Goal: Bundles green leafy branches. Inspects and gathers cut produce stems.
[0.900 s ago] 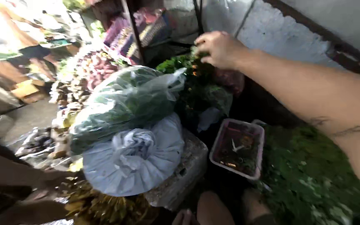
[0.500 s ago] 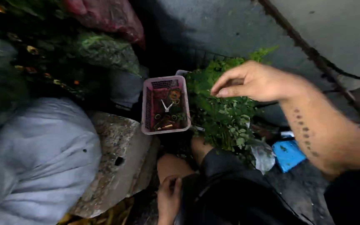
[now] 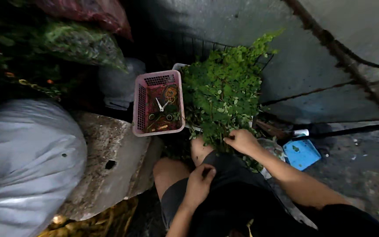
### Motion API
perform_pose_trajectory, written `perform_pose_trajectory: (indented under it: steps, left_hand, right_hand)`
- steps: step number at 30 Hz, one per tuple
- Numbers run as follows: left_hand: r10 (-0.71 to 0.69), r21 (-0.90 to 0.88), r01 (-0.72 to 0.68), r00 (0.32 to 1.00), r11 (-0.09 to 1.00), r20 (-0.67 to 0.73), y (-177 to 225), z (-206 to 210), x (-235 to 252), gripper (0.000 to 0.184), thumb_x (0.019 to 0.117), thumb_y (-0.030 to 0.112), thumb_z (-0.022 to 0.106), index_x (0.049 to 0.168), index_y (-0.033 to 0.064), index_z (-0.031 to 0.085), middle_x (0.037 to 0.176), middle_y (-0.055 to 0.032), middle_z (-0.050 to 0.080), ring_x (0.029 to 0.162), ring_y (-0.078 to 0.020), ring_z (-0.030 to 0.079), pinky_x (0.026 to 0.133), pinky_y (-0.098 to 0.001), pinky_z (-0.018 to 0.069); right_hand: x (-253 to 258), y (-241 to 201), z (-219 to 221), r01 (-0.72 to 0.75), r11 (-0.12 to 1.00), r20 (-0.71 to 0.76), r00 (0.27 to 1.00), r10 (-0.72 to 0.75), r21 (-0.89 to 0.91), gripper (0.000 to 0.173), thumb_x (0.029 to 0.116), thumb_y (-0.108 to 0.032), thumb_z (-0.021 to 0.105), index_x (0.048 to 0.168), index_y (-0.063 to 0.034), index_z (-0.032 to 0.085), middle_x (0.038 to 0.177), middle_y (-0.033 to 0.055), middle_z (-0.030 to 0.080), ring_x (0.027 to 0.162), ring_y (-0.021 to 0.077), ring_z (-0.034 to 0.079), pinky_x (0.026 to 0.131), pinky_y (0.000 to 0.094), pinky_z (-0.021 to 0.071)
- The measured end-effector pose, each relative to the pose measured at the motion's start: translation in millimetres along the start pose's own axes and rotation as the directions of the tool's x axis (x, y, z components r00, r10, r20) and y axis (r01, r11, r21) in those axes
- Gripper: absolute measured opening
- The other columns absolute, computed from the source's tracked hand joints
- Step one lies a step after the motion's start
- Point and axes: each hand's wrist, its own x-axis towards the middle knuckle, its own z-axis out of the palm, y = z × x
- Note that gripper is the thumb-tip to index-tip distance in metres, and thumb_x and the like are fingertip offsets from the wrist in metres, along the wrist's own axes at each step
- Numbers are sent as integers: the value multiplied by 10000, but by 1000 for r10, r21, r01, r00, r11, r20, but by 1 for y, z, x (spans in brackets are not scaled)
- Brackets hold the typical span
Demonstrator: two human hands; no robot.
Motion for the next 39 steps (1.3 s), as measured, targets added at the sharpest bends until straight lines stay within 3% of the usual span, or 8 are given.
perform_pose_trajectory:
  steps: [4,8,14,19,24,29,37,39]
  left_hand:
    - [-93,-101,83,990,991,-104,-16,-17,-25,215,1025,208,612,1151,54,694,967,-46,732,832,-134,714,753,-317,616]
    - [-153,-185,117,968,976,-196,-32,-25,-39,213,1029,212,593,1101,47,706,883,-46,727,744,-141,692,668,-308,591]
    - [-141,-219,110,982,969,-129,-20,-22,-26,234,1052,213,562,1137,31,683,901,-65,717,744,-156,686,641,-303,580]
    - [-7,-265,-13,997,964,-72,3,-20,-18,214,1048,181,552,1093,22,688,863,-64,713,707,-152,678,614,-290,575]
    - [324,-184,-346,936,920,-137,50,-26,0,254,1066,170,499,1159,23,683,942,-49,716,744,-119,666,649,-276,575]
    - [464,24,-464,886,885,-6,91,-28,24,470,1051,289,533,1443,30,528,1227,-70,694,1116,-160,664,976,-399,558]
    - [487,12,-495,850,869,-201,85,-10,46,310,1043,72,456,1296,-36,598,1032,-70,739,938,-115,714,871,-340,603]
    - [470,-76,-510,833,857,-291,86,-19,41,267,1045,22,424,1244,-62,580,932,-68,739,803,-134,724,751,-326,627]
  right_hand:
    - [-46,-20,-63,119,926,-172,983,-59,359,319,1018,-302,649,1163,-19,673,945,145,698,741,230,692,715,443,608]
    - [-79,-23,-80,524,727,-550,800,-241,443,165,1002,-175,621,1081,-33,652,819,33,694,610,121,674,575,303,617]
    - [-46,-7,-3,-146,384,162,987,-8,911,314,1109,-262,460,1323,-59,569,917,62,658,715,172,662,661,327,591]
    - [-88,-34,-9,310,235,-232,923,-308,921,260,1100,-169,414,1258,-20,556,859,40,672,707,159,690,685,340,630]
    - [-95,-34,15,449,308,-300,853,-426,839,246,1091,-144,460,1268,-17,576,939,86,715,786,219,731,619,358,634]
    - [-95,-31,53,634,407,-464,767,-444,658,195,1051,-102,556,1183,-18,673,959,23,739,755,113,716,657,295,639]
    - [-78,-15,62,704,448,-590,708,-388,551,449,988,-85,636,1396,62,521,1287,133,675,1106,157,694,948,327,601]
    - [-62,5,47,744,572,-684,617,-390,345,358,1030,-175,576,1261,97,609,1271,169,651,1120,172,665,969,336,571]
